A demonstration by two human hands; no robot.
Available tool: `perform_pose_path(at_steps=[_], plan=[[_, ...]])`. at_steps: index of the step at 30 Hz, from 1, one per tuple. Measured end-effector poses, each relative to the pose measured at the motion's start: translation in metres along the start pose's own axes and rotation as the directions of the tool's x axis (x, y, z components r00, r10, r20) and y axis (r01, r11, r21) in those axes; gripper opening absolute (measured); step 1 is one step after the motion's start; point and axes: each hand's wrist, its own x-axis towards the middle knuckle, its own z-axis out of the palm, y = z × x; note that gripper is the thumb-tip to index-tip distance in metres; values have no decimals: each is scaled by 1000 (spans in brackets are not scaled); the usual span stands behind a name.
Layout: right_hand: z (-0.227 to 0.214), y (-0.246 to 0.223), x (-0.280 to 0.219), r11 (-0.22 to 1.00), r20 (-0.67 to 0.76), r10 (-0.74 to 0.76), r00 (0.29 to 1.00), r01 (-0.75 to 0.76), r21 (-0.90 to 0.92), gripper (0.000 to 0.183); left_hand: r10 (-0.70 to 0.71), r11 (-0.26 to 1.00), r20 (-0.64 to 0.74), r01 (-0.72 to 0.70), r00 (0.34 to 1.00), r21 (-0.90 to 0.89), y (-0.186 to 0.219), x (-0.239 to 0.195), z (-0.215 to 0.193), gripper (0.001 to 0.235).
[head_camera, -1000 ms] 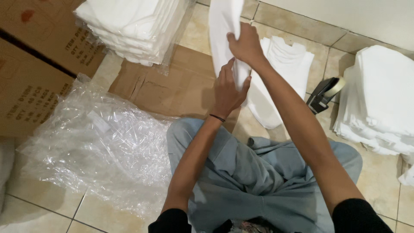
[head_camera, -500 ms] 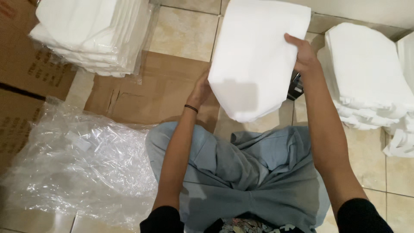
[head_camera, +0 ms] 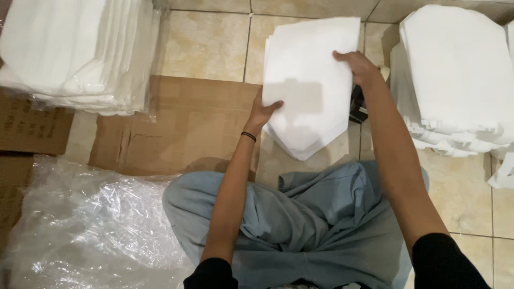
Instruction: The person stacks several white paper cutouts by hand, rolls a stack together, and slides the stack into a plastic bag before applying tape from a dispenser to seal the bag.
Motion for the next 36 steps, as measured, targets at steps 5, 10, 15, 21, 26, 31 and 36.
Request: perform_pose_path(at_steps=[5,10,15,21,26,31,36], plan=[[-2,48,35,993,-51,98,994,-95,66,74,11,966,-49,2,999,260,-44,11,-3,75],[-2,60,44,992,-113,117,987,-112,51,75,4,954,-138,38,990,298,-53,14,1,67],[1,47,37,989,-176,146,973,-140,43,71,11,961,-180,40,984,275,-30,2,6,68],[11,9,-8,981,-176,-11,984,44,187,77,82,964,3,-80,997,253,-8,23,-36,76],[42,-2,-95,822,-270,-180,946,295,486,75,-8,957,168,56,986,-286,27,0,-74,62],[102,11,-154,275,-445,-295,845,522,808,60,-107,798,-221,-49,969,-601,-42,24,-85,38],[129,34,-138,-109,-440,-308,844,428,897,54,-131,840,464,-150,876,521,23,-60,-6,56]])
